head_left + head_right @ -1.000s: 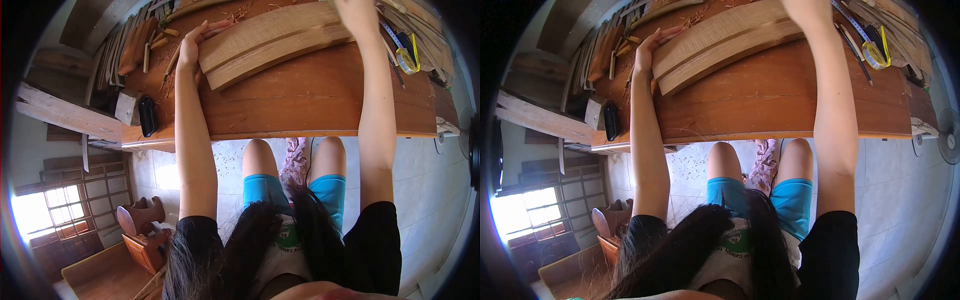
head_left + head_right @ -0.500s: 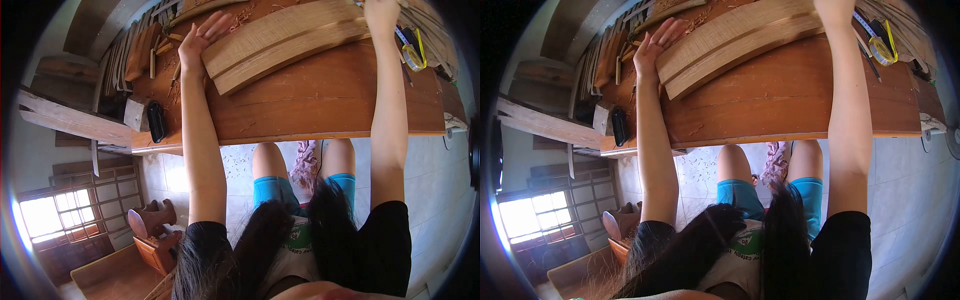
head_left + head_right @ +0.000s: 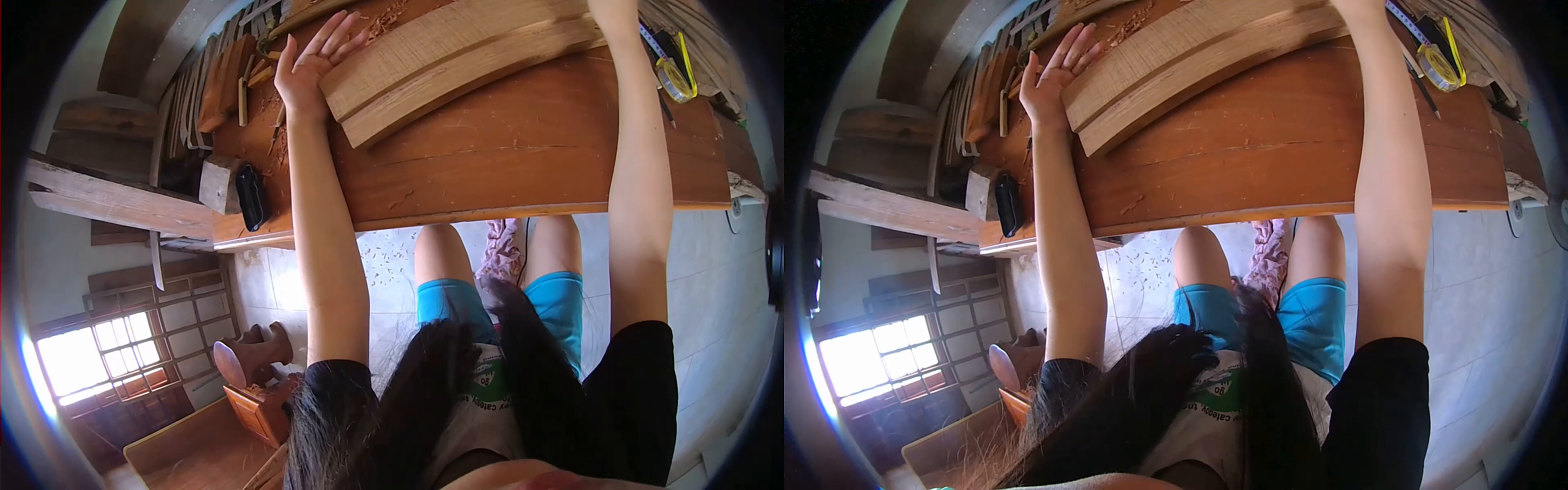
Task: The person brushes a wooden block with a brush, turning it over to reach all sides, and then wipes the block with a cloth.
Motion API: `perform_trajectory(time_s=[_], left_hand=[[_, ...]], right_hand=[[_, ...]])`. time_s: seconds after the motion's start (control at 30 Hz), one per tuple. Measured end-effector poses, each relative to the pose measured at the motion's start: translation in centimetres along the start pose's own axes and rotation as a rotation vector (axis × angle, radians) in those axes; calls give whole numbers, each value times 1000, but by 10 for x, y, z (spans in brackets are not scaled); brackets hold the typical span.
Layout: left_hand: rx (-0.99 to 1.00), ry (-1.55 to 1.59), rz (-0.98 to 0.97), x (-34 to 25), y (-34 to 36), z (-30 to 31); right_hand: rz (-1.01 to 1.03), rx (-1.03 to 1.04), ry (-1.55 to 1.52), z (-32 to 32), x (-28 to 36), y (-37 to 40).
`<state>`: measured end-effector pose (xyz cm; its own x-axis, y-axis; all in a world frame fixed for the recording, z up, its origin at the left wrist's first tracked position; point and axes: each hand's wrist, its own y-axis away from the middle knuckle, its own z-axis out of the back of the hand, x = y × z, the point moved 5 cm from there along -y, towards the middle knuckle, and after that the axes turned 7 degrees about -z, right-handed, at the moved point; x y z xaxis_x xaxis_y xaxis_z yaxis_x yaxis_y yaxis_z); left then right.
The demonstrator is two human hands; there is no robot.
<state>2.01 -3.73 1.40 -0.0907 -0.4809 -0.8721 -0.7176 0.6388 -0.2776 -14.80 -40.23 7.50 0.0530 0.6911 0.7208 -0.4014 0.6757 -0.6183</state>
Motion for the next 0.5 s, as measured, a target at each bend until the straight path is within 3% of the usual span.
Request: perform_trajectory(time_s=[0.1,0.23,0.3,0.4,0.47,0.5], left_hand=[[10,45,13,1,-1,-2],[-72,-166,117,1,4,-11],[-3,-344,159,4,3,-14],[37,-397,180,6,2,-10],[46,-370,184,6,0,-5],[54,-359,187,7,-1,-2]], right_hand=[[48,-75,15,13,6,2],[64,429,-248,-27,58,36],[85,648,-277,-50,69,51],[4,673,-550,-44,66,48],[-85,587,-528,-23,48,32],[-69,288,-437,-22,27,17]])
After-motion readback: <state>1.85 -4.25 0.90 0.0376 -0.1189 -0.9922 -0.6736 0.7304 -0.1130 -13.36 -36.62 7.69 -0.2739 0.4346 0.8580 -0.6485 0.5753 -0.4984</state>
